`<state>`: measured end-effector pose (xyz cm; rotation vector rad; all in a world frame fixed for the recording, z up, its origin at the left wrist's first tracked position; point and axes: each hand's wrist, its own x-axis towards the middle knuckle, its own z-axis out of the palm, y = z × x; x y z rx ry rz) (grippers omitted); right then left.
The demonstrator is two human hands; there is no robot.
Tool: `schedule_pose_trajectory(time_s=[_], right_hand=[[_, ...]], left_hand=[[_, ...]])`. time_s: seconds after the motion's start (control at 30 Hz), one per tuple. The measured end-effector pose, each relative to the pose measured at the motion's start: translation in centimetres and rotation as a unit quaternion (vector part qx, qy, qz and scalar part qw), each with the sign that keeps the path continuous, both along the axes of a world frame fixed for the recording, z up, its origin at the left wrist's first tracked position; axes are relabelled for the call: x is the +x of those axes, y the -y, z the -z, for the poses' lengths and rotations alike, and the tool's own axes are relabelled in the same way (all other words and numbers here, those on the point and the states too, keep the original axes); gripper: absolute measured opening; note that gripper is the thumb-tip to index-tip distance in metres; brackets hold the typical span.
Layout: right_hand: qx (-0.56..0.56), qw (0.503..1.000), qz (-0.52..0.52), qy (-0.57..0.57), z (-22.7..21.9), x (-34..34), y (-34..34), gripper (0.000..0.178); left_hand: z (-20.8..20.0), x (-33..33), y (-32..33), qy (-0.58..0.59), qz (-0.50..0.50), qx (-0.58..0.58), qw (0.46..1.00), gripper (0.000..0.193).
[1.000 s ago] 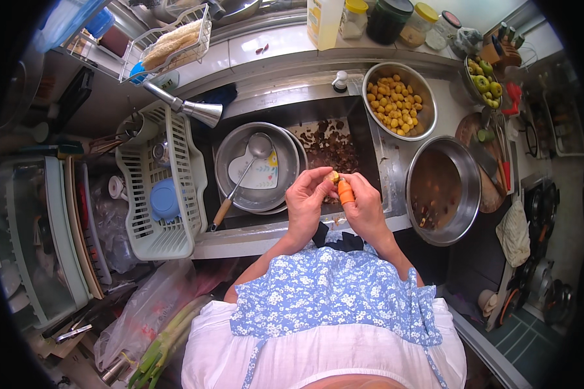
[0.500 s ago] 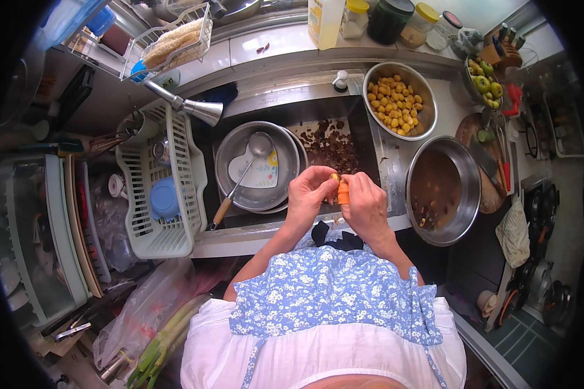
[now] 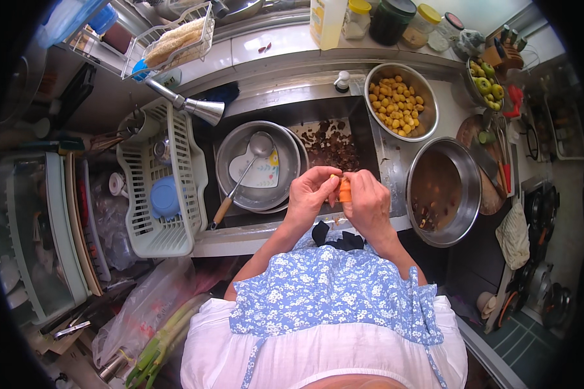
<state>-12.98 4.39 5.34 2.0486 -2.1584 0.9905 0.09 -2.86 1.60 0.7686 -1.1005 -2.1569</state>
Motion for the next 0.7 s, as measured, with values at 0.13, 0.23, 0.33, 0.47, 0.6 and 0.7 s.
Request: schedule_pose_trajectory(time_s=[0.13, 0.23, 0.33, 0.47, 0.6, 0.7], right_hand=[[0.018, 0.997, 0.073, 0.017, 0.5, -1.3, 0.1, 0.024], [0.035, 0.989, 0.092, 0.107, 0.5, -2.6, 0.1, 0.019], [0.086, 0.976, 0.111, 0.169, 0.6, -2.9, -0.1, 0.017], [0.045, 0.971, 0.058, 0.228, 0.3, -2.6, 0.2, 0.022], [0.113, 0.94, -0.01, 0.321, -1.4, -1.7, -0.1, 0.025], [0.124, 0.943, -0.049, 0.305, -1.3, -1.5, 0.1, 0.023]], left_hand=[[-0.2, -0.4, 0.2, -0.062, -0.027, 0.062, 0.996, 0.025], [-0.2, -0.2, 0.6, -0.11, -0.029, 0.097, 0.989, 0.03], [0.4, -0.2, 0.4, -0.129, -0.033, 0.108, 0.985, 0.03], [1.6, -0.1, 0.3, -0.091, -0.059, 0.082, 0.991, 0.026], [1.8, 0.0, 0.3, -0.073, -0.079, 0.029, 0.994, 0.024], [0.8, 0.1, 0.1, 0.0, -0.066, -0.041, 0.997, 0.023]])
